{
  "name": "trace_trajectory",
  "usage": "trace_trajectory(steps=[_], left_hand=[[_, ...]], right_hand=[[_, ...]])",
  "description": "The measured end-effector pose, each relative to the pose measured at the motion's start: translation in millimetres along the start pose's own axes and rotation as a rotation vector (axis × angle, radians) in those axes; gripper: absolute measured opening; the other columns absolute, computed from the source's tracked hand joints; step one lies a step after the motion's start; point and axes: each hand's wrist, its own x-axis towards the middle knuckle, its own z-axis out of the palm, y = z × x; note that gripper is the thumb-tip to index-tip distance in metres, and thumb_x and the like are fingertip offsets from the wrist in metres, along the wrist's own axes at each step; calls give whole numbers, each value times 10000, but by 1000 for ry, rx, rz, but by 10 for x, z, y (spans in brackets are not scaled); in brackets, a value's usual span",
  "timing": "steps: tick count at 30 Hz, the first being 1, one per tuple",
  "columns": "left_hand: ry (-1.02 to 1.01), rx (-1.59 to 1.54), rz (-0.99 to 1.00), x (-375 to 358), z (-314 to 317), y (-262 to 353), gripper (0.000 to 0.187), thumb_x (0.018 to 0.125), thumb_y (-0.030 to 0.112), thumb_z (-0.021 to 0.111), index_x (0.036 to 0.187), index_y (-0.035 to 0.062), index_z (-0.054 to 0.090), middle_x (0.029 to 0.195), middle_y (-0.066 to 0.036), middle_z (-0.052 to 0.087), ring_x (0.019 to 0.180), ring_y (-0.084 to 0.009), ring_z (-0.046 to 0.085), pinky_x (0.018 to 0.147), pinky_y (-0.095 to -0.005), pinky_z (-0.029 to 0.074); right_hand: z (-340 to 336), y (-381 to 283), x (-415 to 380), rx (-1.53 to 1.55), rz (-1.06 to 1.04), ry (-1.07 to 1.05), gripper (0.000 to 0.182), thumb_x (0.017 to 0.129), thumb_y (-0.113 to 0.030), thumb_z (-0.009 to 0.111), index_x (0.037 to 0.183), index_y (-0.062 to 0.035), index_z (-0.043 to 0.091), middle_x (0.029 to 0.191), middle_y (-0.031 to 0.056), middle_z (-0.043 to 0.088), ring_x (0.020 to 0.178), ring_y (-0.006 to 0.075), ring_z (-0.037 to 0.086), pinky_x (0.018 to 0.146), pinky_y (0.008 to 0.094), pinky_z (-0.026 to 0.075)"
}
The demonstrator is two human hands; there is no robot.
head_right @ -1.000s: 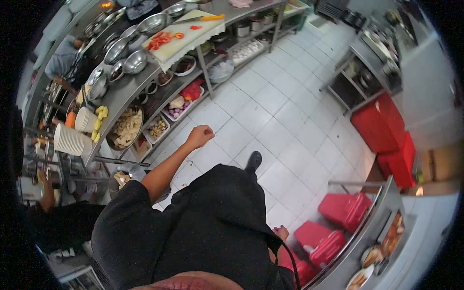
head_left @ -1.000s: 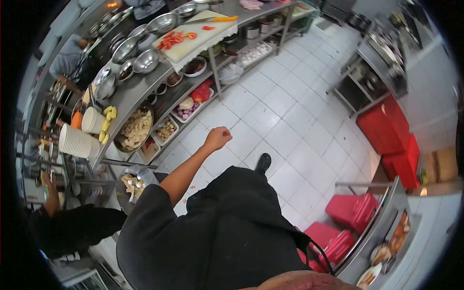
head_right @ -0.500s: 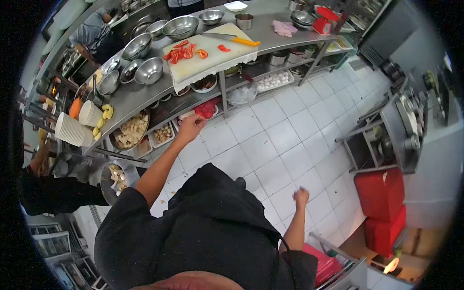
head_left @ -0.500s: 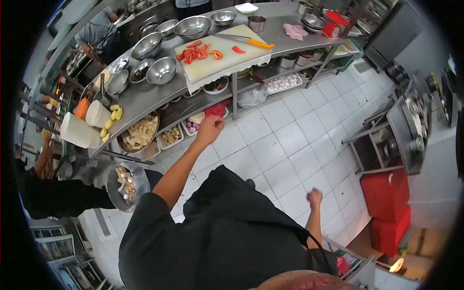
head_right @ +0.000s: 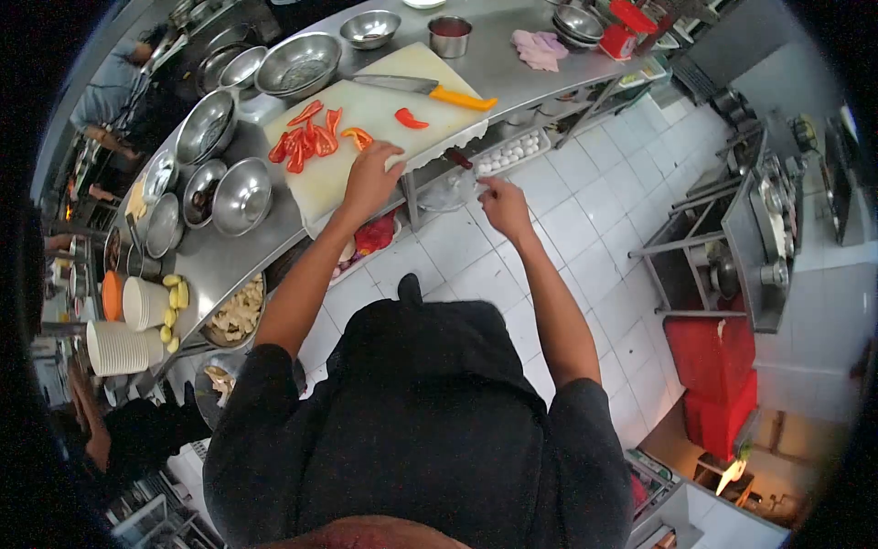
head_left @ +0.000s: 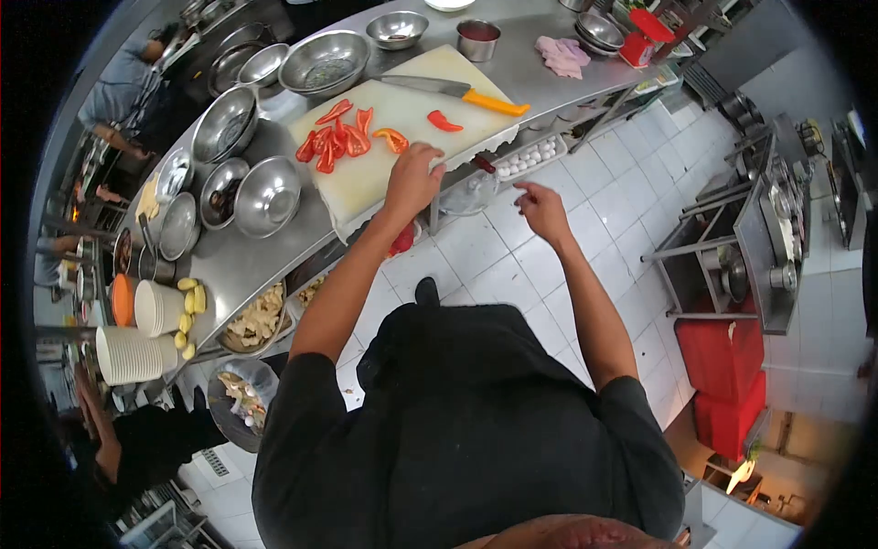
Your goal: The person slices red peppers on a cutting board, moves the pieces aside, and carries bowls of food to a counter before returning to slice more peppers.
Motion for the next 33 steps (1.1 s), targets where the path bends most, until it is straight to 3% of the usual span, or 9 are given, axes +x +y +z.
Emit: trace_trajectory(steps=[2,5,10,13,16,23,26,28,33], left_hand=[[-62,43,73,259,113,-127,254,821,59,666,1071,20,692,1157,-144,633,1126,-322,581,967,-398,478],[-157,136,213,702,265,-354,318,799,-5,621,1108,30,685,1180,-137,621,1176,-311,550,987,-397,468],[-337,327,311,1144,389,-696,366,765,-47,580,1105,40,686,1147,-113,625,1165,-309,546,975,-417,470],[-392,364,233,1200,375,-720,300,793,11,623,1085,38,692,1117,-121,625,1112,-311,565,947,-419,485],[-383,401,128,1185,361,-649,247,800,49,642,1041,45,696,1065,-115,623,1085,-302,572,912,-420,496],[-280,431,-103,1194,492,-420,200,860,116,674,1044,40,689,983,-101,646,967,-263,627,838,-380,522],[-179,-182,-532,1256,661,-512,242,897,127,667,1106,4,674,945,-83,695,847,-172,660,738,-317,539],[1,-451,-655,1273,745,-669,295,912,126,664,1161,-32,654,904,-77,720,767,-113,654,689,-274,538],[131,-34,-755,1210,668,-763,378,852,119,654,1200,-28,653,955,-132,717,836,-172,689,748,-294,550]], right_hand=[[-15,-115,257,-26,-65,60,319,839,-60,597,1141,-17,691,803,187,713,697,278,697,688,370,547],[-89,-315,638,-188,-104,78,320,856,-23,614,1169,-14,682,840,127,718,714,193,675,688,314,541],[-113,-492,1302,-267,-235,81,326,813,-46,640,1134,-27,693,940,184,709,819,318,682,773,391,544],[-125,-513,1596,-324,-371,76,345,764,-67,659,1105,-34,703,1044,221,682,959,385,651,900,459,512],[-167,-439,1944,-368,-534,16,347,758,-88,683,1100,-34,705,1036,205,688,952,385,645,891,458,512],[-93,-255,2593,-417,-552,-297,495,706,-135,730,1185,-52,638,1047,201,654,971,393,636,883,474,512],[-39,-220,2777,-387,-589,-367,525,722,-137,707,1225,-44,589,1041,238,643,975,399,638,890,484,506],[-8,-207,2860,-382,-602,-401,513,749,-137,671,1241,-34,564,1034,244,640,975,406,640,893,486,504],[-208,-384,2761,-480,-468,-495,503,813,-147,594,1285,-5,496,986,274,654,969,425,642,885,496,496]])
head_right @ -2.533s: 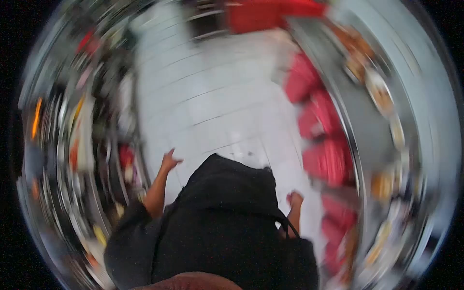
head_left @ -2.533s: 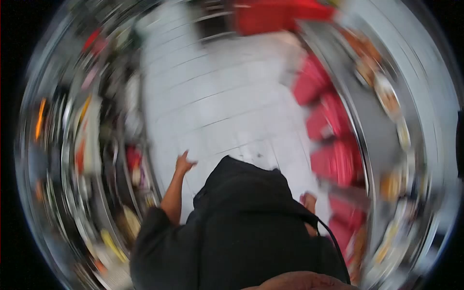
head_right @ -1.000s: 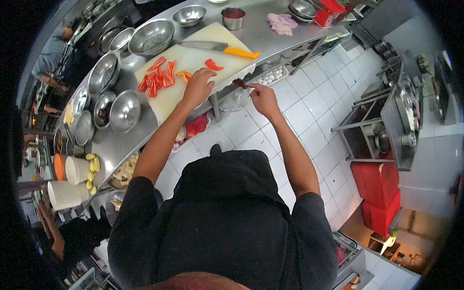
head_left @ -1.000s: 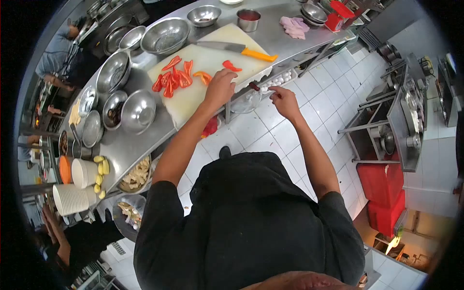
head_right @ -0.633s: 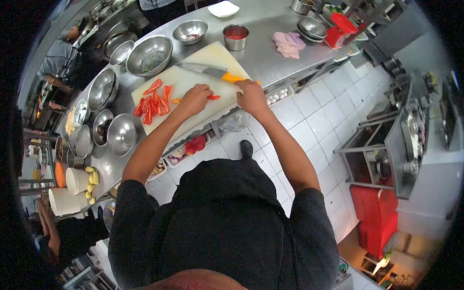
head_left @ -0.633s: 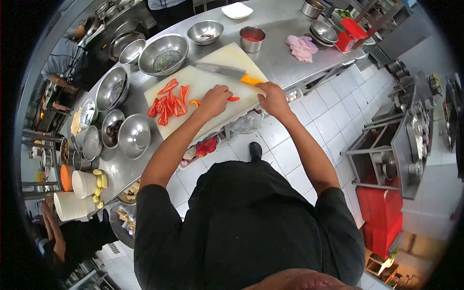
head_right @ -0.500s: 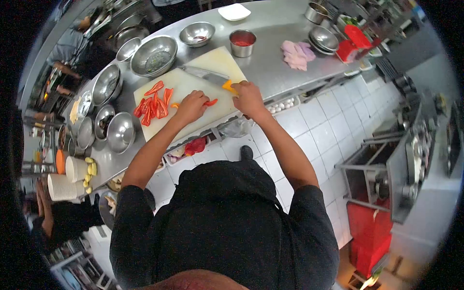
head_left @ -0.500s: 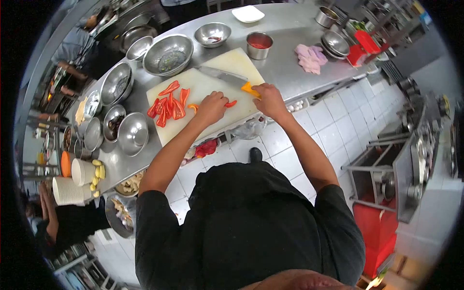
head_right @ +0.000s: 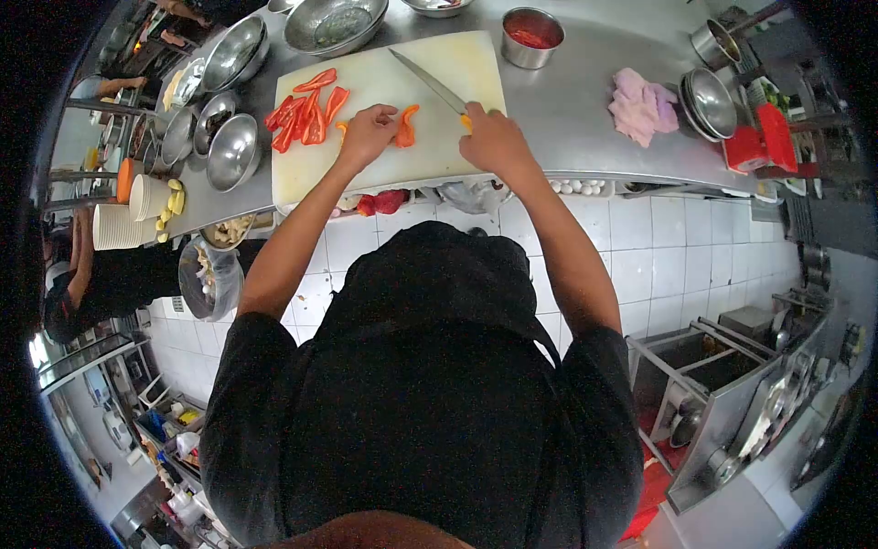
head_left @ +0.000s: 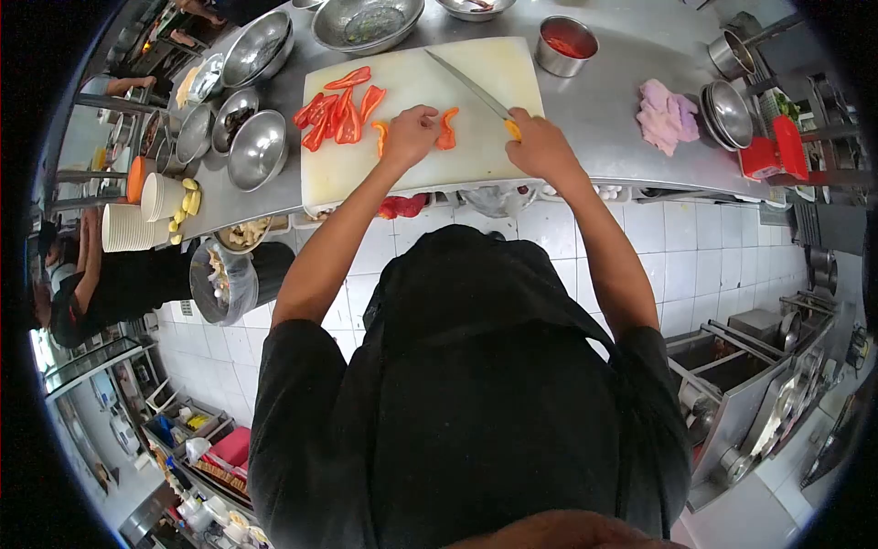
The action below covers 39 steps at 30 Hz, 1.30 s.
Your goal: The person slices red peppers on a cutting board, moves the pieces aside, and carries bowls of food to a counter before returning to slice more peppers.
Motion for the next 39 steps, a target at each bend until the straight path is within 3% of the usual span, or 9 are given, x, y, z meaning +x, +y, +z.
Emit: trace_trajectory(steps=[7,9,20,24,27,30,33,36,39], left_hand=[[60,23,20,-69,10,102,337,804,137,685,1106,-13,685,970,-151,724,885,-237,702,804,-345,553],[61,0,55,-7,52,85,310,777,144,680,1050,-1,695,973,-169,729,913,-300,708,828,-384,553],[-21,88,115,94,8,252,278,789,111,662,1052,21,678,911,-139,694,894,-308,665,824,-410,532],[152,57,451,255,123,437,241,787,104,670,1015,29,647,957,-110,621,859,-305,620,770,-417,521],[220,249,816,235,186,490,259,807,71,629,1060,18,630,1002,-110,599,923,-299,605,806,-425,524],[35,472,908,75,233,198,237,783,16,622,1019,36,625,999,-100,579,987,-298,578,832,-428,509],[-74,463,768,-83,148,43,308,780,-11,600,1084,25,634,1098,-113,605,1064,-304,573,891,-420,507],[-2,376,896,-158,-46,-10,309,802,13,617,1106,18,668,1161,-133,637,1101,-306,586,930,-405,506],[-59,297,732,-116,-201,160,228,833,44,633,1043,19,717,1148,-132,670,1091,-312,607,950,-400,500]], right_hand=[[-139,-348,-558,154,145,-107,438,882,-117,528,1294,17,463,938,333,651,917,483,633,851,548,480],[-156,-417,-686,171,166,-73,423,895,-109,516,1295,18,462,938,332,652,911,491,632,840,553,477],[98,-599,-1132,158,338,156,413,898,-101,564,1291,-9,477,893,287,672,858,470,647,774,550,494],[163,-576,-1147,89,353,242,395,891,-89,570,1272,-17,493,885,282,673,838,473,647,757,554,500],[207,-517,-1141,69,342,247,389,889,-87,563,1268,-25,497,876,291,669,824,478,649,752,557,506],[235,-495,-1114,18,372,222,394,886,-83,554,1271,-30,492,858,295,665,815,479,651,752,562,511],[193,-519,-1127,66,401,201,421,900,-103,586,1303,-18,498,900,302,669,867,477,646,787,534,503],[146,-531,-1130,88,409,164,427,910,-106,577,1323,-34,490,907,297,669,887,476,646,794,530,503],[94,-513,-1103,122,411,144,447,917,-108,563,1348,-42,466,923,297,669,894,476,647,801,525,501]])
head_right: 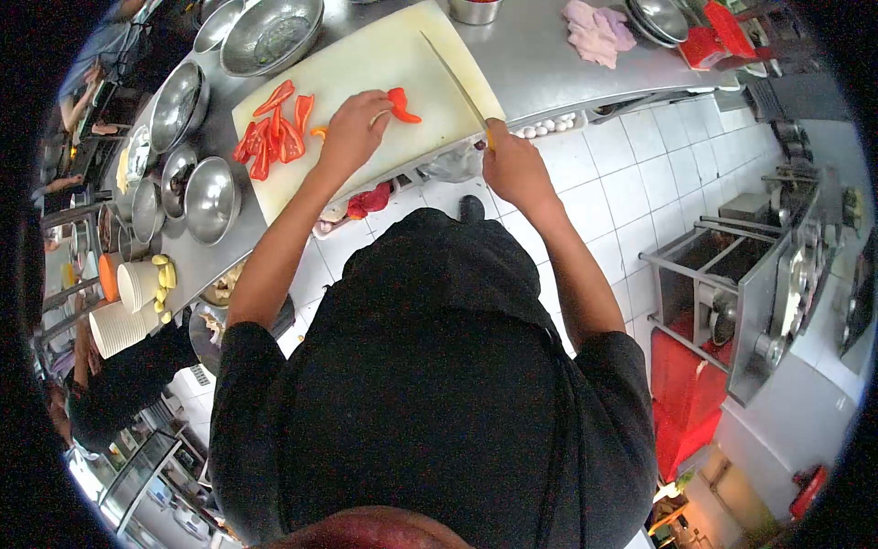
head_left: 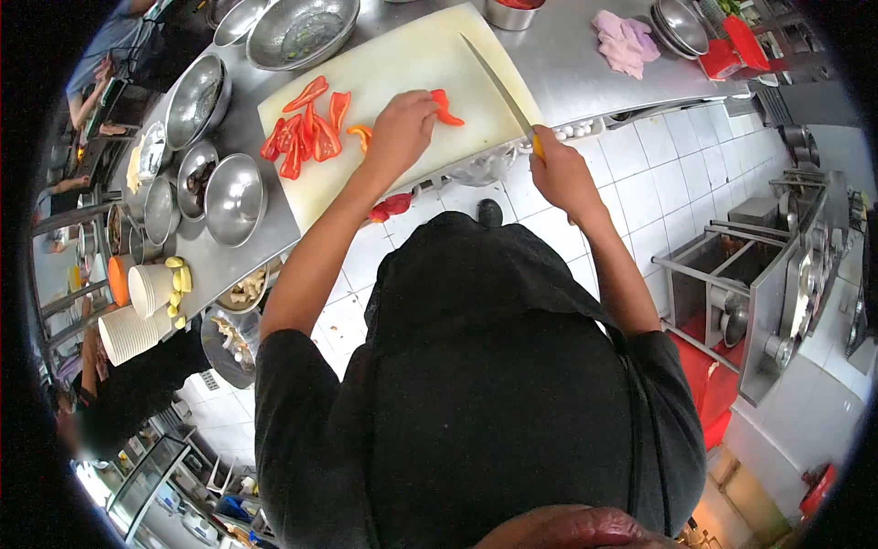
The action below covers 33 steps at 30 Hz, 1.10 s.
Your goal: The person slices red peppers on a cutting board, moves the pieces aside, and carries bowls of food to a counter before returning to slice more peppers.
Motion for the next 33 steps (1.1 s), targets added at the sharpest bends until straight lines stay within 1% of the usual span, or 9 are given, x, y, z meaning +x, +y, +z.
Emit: trace_trajectory(steps=[3,6,9,12,15,18,27,30,33], left_hand=[[-32,-45,-15,151,-1,-49,176,879,145,668,994,38,748,1087,-111,693,1031,-301,637,952,-393,498],[-90,-116,-96,119,261,-189,169,878,137,670,979,25,749,1082,-118,692,1022,-301,640,934,-390,504],[42,-44,-72,-4,371,-135,163,879,123,671,983,20,744,1069,-121,692,1003,-300,643,903,-393,516],[99,-83,-94,10,309,-19,132,860,77,664,943,-7,723,993,-132,678,957,-326,638,864,-403,522],[133,-79,-143,89,223,118,148,872,111,683,959,7,742,1024,-126,692,977,-311,646,867,-402,524],[23,-54,-114,91,320,40,149,865,115,692,953,6,743,1004,-126,692,962,-311,646,862,-403,523],[90,-35,-181,31,285,83,125,849,100,701,923,9,744,1034,-116,682,985,-307,625,882,-396,512],[118,-65,-104,160,202,245,111,841,76,695,917,13,746,1025,-121,682,977,-304,628,889,-394,512],[42,-75,-124,137,322,110,114,841,74,689,920,13,744,1018,-124,681,972,-306,630,886,-392,512]], right_hand=[[-20,41,9,19,10,-44,454,919,-107,554,1354,-28,451,938,302,667,899,480,646,806,525,498],[0,83,34,39,-1,-54,456,920,-106,549,1355,-14,442,941,307,665,900,484,644,808,524,497],[-49,52,59,48,29,-85,456,921,-104,546,1354,-8,439,937,311,664,897,484,644,806,523,498],[-65,65,49,71,23,-83,446,917,-96,541,1344,-13,441,936,314,662,904,486,641,812,535,495],[-84,36,44,93,36,-94,421,908,-81,534,1315,-14,449,939,309,662,916,486,637,823,557,488],[-126,10,43,101,54,-124,419,909,-77,531,1313,-2,448,947,310,662,914,485,639,826,561,489],[-78,21,107,67,41,-127,423,905,-75,522,1311,16,446,958,313,658,914,484,637,834,575,484],[-83,2,82,80,51,-142,419,906,-70,516,1308,27,450,982,317,653,927,482,636,836,573,485],[-82,0,78,80,34,-127,416,908,-64,508,1306,39,453,993,316,650,939,477,634,842,566,487]])
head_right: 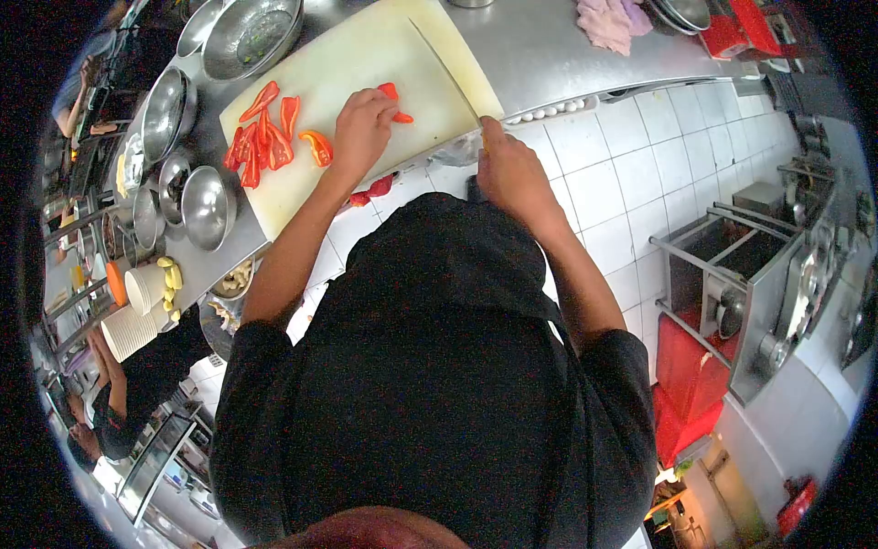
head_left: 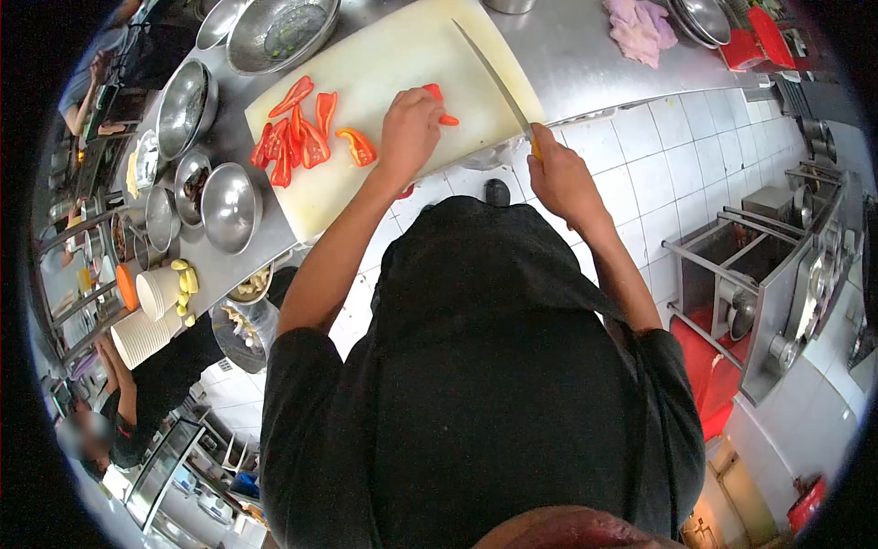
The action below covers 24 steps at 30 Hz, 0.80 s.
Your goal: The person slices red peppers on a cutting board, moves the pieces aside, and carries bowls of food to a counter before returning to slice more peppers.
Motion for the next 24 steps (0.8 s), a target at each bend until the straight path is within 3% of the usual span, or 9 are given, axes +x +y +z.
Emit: trace_trajectory(steps=[11,15,17,21,24], left_hand=[[53,40,-35,-125,40,-101,129,840,62,693,946,4,737,1063,-126,676,994,-304,633,887,-384,522],[107,-23,79,-66,141,-52,193,867,56,646,1034,-17,710,1099,-144,666,1013,-317,628,921,-386,513],[64,41,138,-37,158,-32,272,813,0,623,1077,-30,681,1134,-147,640,1034,-320,605,937,-397,500],[16,220,313,11,132,-94,373,789,7,589,1155,-45,635,1202,-141,602,1110,-308,568,970,-390,476],[-29,269,364,31,109,-123,343,810,34,581,1137,-52,634,1192,-126,592,1112,-293,561,955,-384,478]], right_hand=[[9,3,49,-7,26,-19,430,909,-80,512,1318,38,450,971,325,650,953,482,629,856,555,488],[14,36,63,7,-4,-11,439,973,-135,490,1382,-2,402,940,309,669,787,472,669,614,509,576],[1,34,69,0,14,-31,442,982,-154,491,1390,-12,394,937,309,671,745,467,674,547,498,579],[-26,-15,65,15,48,-63,451,993,-182,494,1402,-27,386,934,314,671,687,459,675,471,483,569],[-20,-42,50,17,40,-43,447,998,-192,494,1400,-28,387,922,312,671,692,459,675,483,487,565]])
